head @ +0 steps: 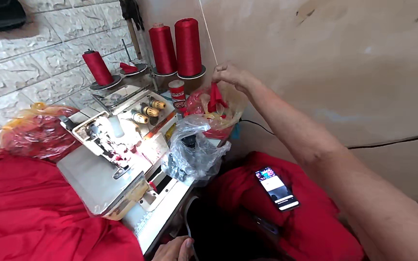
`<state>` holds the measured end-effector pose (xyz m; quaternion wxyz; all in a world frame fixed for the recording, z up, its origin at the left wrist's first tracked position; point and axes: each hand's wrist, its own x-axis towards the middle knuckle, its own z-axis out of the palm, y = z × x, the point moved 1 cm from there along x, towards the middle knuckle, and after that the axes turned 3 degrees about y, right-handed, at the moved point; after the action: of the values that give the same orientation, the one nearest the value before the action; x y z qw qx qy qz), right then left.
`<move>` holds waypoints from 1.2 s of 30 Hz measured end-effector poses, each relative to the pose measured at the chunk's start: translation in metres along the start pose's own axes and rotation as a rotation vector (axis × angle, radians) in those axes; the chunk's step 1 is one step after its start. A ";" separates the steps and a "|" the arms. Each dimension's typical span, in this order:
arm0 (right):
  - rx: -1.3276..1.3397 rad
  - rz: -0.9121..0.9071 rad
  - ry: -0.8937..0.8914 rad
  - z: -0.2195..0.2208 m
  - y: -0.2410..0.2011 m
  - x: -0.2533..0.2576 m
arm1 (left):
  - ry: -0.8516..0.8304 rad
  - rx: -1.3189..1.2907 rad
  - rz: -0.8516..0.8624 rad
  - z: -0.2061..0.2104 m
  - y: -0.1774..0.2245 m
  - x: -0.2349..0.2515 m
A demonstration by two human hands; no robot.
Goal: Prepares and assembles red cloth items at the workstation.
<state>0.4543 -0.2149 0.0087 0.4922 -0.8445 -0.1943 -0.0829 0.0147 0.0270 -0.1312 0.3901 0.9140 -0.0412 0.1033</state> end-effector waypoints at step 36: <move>0.654 -0.324 -0.822 0.200 -0.093 -0.289 | 1.031 -0.913 0.008 -0.023 -0.007 -0.035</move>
<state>0.1431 -0.0725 -0.1135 0.5934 -0.5697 -0.5137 0.2438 -0.0225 0.0482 -0.1278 0.7056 0.4920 0.1069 0.4986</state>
